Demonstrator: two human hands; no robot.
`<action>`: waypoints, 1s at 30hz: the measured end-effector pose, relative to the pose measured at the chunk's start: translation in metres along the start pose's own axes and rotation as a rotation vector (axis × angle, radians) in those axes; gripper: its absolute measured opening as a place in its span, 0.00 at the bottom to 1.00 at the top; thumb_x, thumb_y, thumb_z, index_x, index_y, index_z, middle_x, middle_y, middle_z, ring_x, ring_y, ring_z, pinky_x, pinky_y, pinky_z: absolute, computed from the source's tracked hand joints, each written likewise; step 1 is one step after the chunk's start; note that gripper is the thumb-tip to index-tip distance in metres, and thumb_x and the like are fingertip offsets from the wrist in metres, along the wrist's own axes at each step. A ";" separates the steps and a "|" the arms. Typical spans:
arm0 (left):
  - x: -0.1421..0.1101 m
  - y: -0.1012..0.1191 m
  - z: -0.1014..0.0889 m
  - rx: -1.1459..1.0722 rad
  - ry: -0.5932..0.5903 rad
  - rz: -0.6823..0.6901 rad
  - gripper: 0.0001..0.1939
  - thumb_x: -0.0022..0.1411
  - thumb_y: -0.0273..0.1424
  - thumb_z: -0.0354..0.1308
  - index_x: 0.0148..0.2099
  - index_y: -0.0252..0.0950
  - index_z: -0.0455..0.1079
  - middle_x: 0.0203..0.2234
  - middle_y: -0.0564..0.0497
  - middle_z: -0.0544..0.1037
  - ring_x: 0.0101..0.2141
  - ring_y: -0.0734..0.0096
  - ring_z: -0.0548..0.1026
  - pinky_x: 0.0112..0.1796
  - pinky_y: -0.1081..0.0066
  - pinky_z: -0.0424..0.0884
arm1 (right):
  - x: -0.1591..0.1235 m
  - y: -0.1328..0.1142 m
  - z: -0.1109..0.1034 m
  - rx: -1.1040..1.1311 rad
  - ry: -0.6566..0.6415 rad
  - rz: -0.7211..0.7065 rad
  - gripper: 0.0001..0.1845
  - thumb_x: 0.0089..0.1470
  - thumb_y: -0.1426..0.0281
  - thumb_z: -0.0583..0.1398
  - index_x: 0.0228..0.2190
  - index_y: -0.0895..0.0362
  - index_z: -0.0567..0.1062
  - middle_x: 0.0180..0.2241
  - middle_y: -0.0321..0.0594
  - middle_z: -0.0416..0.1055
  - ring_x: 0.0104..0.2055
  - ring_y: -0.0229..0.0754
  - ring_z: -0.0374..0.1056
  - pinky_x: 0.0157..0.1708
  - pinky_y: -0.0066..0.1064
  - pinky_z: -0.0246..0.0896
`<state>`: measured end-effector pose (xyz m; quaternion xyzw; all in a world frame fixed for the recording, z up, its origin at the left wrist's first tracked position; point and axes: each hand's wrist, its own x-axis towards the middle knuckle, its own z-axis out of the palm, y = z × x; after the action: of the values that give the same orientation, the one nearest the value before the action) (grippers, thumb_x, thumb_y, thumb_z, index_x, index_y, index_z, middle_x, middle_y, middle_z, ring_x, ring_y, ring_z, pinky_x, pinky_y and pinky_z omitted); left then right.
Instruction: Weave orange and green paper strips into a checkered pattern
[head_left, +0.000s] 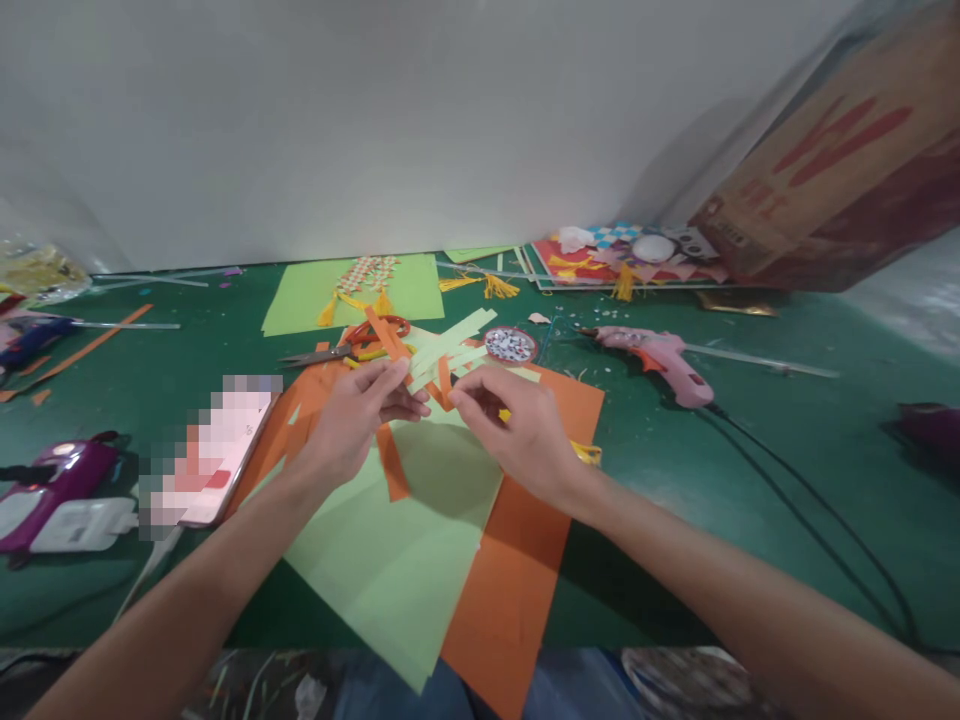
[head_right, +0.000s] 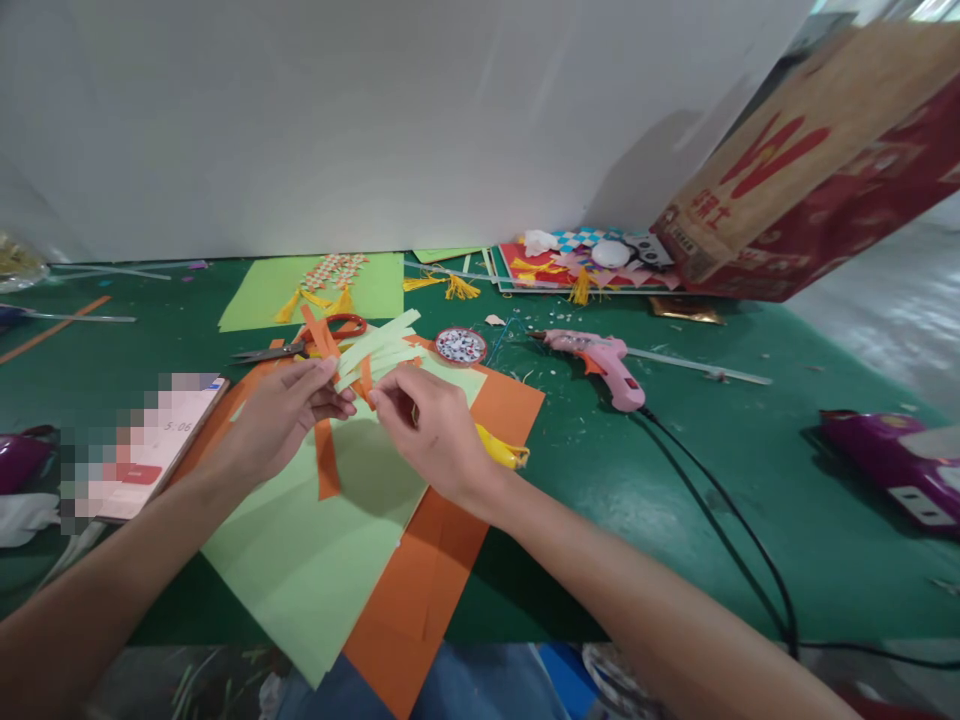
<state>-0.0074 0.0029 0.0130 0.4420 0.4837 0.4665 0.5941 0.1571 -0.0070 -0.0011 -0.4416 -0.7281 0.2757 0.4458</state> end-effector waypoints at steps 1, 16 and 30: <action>0.000 0.000 0.000 -0.004 0.001 -0.004 0.14 0.54 0.39 0.61 0.27 0.33 0.68 0.19 0.53 0.74 0.22 0.75 0.73 0.30 0.73 0.70 | 0.000 0.000 0.000 -0.001 0.012 0.000 0.10 0.54 0.68 0.54 0.23 0.56 0.65 0.20 0.33 0.62 0.21 0.32 0.54 0.22 0.27 0.50; -0.001 -0.001 0.000 0.224 -0.012 0.071 0.14 0.56 0.41 0.59 0.26 0.37 0.68 0.20 0.53 0.76 0.24 0.71 0.75 0.32 0.71 0.72 | 0.001 0.004 0.001 0.089 -0.022 0.155 0.10 0.53 0.68 0.55 0.21 0.57 0.66 0.19 0.31 0.61 0.20 0.31 0.52 0.20 0.26 0.47; -0.003 -0.004 -0.001 0.464 -0.098 0.211 0.14 0.58 0.40 0.56 0.25 0.39 0.71 0.19 0.53 0.76 0.24 0.69 0.76 0.31 0.70 0.71 | 0.004 0.001 -0.003 0.212 -0.043 0.280 0.10 0.51 0.67 0.57 0.22 0.57 0.68 0.16 0.30 0.60 0.18 0.30 0.53 0.18 0.26 0.49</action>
<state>-0.0078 -0.0007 0.0099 0.6366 0.4997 0.3803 0.4476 0.1591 -0.0031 0.0008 -0.4831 -0.6357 0.4200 0.4314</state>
